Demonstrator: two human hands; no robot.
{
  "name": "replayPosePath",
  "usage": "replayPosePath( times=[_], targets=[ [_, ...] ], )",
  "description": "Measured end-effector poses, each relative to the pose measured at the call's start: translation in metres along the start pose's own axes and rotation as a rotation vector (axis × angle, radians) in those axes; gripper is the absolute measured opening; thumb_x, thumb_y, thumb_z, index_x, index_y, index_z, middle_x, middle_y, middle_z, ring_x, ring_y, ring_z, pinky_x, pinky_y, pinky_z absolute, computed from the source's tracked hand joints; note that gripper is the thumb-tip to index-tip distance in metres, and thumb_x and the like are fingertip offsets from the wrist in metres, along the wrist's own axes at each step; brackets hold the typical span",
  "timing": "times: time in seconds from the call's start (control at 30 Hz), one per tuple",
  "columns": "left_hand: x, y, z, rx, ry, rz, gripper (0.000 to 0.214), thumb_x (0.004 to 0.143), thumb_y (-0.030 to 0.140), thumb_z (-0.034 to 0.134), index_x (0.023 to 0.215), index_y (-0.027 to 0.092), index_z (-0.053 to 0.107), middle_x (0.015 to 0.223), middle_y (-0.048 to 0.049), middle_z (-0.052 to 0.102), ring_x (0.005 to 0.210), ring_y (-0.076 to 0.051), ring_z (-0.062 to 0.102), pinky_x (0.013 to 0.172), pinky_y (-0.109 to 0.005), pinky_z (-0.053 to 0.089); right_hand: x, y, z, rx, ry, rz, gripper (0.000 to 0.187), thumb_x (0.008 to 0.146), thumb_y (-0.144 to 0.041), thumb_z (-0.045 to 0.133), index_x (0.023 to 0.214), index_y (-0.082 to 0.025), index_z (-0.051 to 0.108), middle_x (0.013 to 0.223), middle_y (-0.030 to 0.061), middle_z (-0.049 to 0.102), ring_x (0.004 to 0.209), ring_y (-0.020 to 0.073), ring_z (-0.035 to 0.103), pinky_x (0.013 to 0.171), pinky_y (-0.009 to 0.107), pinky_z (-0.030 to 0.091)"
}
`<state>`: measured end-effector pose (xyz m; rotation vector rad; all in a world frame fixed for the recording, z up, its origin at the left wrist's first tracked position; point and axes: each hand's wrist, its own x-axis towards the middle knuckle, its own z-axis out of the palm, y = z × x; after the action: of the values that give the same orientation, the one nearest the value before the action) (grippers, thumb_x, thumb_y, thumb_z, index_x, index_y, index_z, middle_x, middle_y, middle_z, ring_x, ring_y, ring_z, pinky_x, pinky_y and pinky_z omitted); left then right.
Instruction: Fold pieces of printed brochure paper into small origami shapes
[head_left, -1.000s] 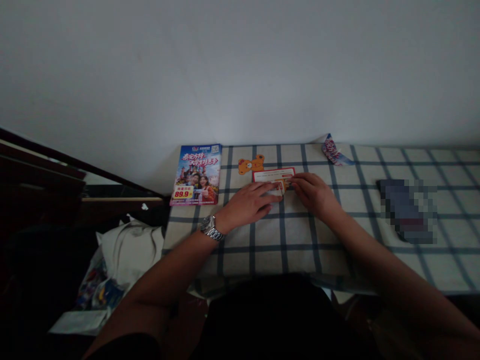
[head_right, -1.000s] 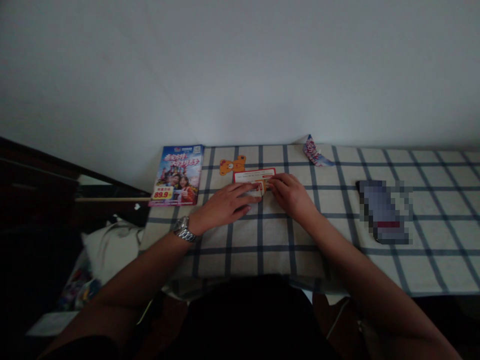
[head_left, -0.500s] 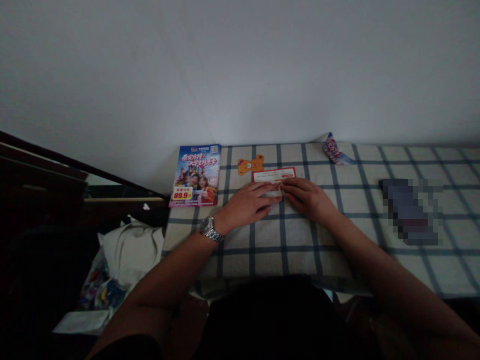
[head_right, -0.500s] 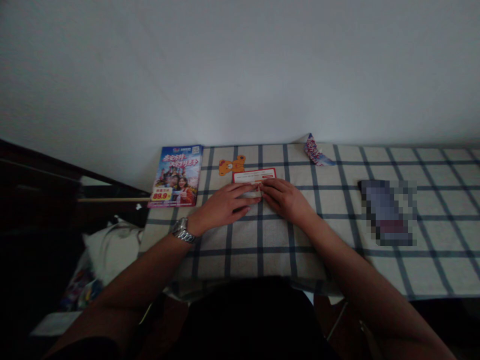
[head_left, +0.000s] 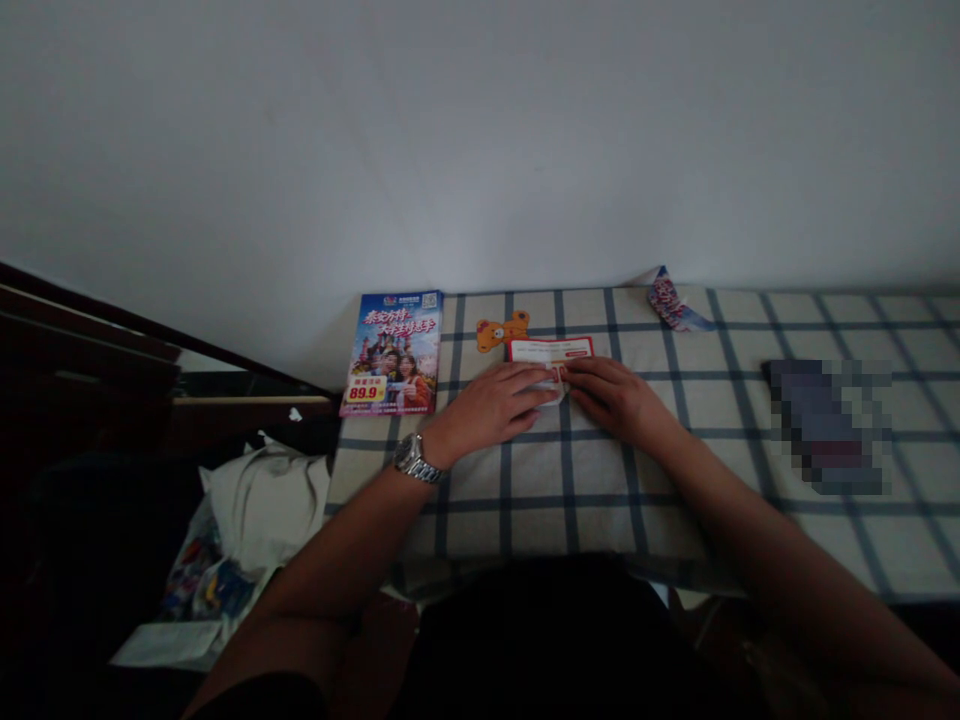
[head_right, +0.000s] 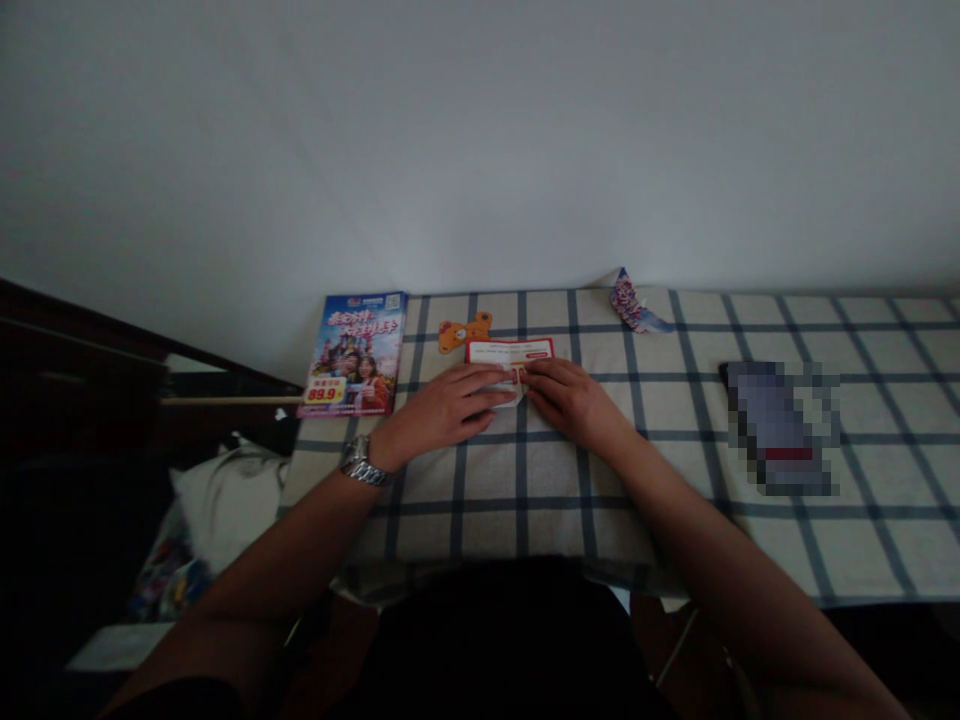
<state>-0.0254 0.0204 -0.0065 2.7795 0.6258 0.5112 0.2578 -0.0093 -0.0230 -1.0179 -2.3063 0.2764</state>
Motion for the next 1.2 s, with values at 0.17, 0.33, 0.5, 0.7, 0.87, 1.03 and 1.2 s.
replayPosePath(
  times=[0.17, 0.33, 0.5, 0.7, 0.87, 1.03, 1.2],
  targets=[
    [-0.0005, -0.0014, -0.0040, 0.060, 0.017, 0.002, 0.032, 0.106, 0.026, 0.061, 0.138, 0.026, 0.066, 0.151, -0.0071, 0.062, 0.144, -0.025, 0.055, 0.130, -0.054, 0.038, -0.0005, -0.0008, -0.0004, -0.024, -0.018, 0.007, 0.036, 0.106, -0.025, 0.059, 0.141, -0.024, 0.068, 0.136, 0.0139, 0.072, 0.129, 0.0314, 0.068, 0.110, 0.055, 0.059],
    [-0.0021, -0.0043, -0.0017, 0.065, 0.018, 0.008, 0.028, 0.107, 0.028, 0.059, 0.133, 0.025, 0.069, 0.143, -0.0063, 0.066, 0.137, -0.024, 0.060, 0.124, -0.052, 0.044, -0.0006, 0.0002, 0.0003, -0.035, -0.027, -0.014, 0.035, 0.106, -0.026, 0.059, 0.139, -0.024, 0.069, 0.135, 0.0139, 0.072, 0.129, 0.0321, 0.067, 0.108, 0.055, 0.060],
    [-0.0012, -0.0033, -0.0018, 0.058, 0.007, -0.015, 0.028, 0.109, 0.027, 0.056, 0.132, 0.026, 0.072, 0.143, -0.0065, 0.068, 0.133, -0.025, 0.062, 0.118, -0.049, 0.050, 0.0002, -0.0006, 0.0002, -0.064, -0.018, -0.037, 0.033, 0.105, -0.024, 0.061, 0.136, -0.022, 0.069, 0.134, 0.0151, 0.072, 0.129, 0.0326, 0.067, 0.107, 0.055, 0.061],
    [-0.0011, -0.0007, -0.0015, 0.062, 0.018, -0.045, 0.026, 0.108, 0.027, 0.058, 0.127, 0.026, 0.074, 0.143, -0.0039, 0.068, 0.130, -0.024, 0.066, 0.110, -0.044, 0.056, -0.0016, -0.0006, -0.0003, -0.088, 0.005, -0.045, 0.034, 0.103, -0.024, 0.064, 0.137, -0.022, 0.070, 0.137, 0.0146, 0.072, 0.133, 0.0337, 0.065, 0.111, 0.057, 0.058],
    [-0.0017, 0.0031, -0.0044, 0.092, 0.019, -0.071, 0.025, 0.107, 0.030, 0.060, 0.126, 0.028, 0.075, 0.143, -0.0021, 0.070, 0.125, -0.023, 0.070, 0.100, -0.041, 0.062, -0.0030, -0.0007, -0.0004, -0.078, -0.012, -0.091, 0.031, 0.103, -0.023, 0.065, 0.133, -0.021, 0.072, 0.141, 0.0134, 0.072, 0.137, 0.0332, 0.063, 0.114, 0.056, 0.057],
    [-0.0018, 0.0032, -0.0026, 0.097, 0.025, -0.082, 0.025, 0.107, 0.030, 0.059, 0.126, 0.027, 0.075, 0.143, -0.0018, 0.071, 0.123, -0.022, 0.072, 0.099, -0.040, 0.062, -0.0034, -0.0022, 0.0006, -0.078, -0.032, -0.113, 0.026, 0.103, -0.024, 0.066, 0.126, -0.021, 0.076, 0.136, 0.0131, 0.075, 0.129, 0.0328, 0.070, 0.109, 0.057, 0.061],
    [-0.0021, 0.0019, -0.0008, 0.083, 0.029, -0.113, 0.022, 0.108, 0.033, 0.059, 0.120, 0.025, 0.076, 0.140, -0.0008, 0.073, 0.120, -0.021, 0.074, 0.095, -0.037, 0.063, -0.0056, -0.0013, 0.0000, -0.053, -0.058, -0.131, 0.024, 0.103, -0.024, 0.067, 0.124, -0.020, 0.077, 0.140, 0.0141, 0.073, 0.133, 0.0329, 0.069, 0.112, 0.057, 0.059]
  ],
)
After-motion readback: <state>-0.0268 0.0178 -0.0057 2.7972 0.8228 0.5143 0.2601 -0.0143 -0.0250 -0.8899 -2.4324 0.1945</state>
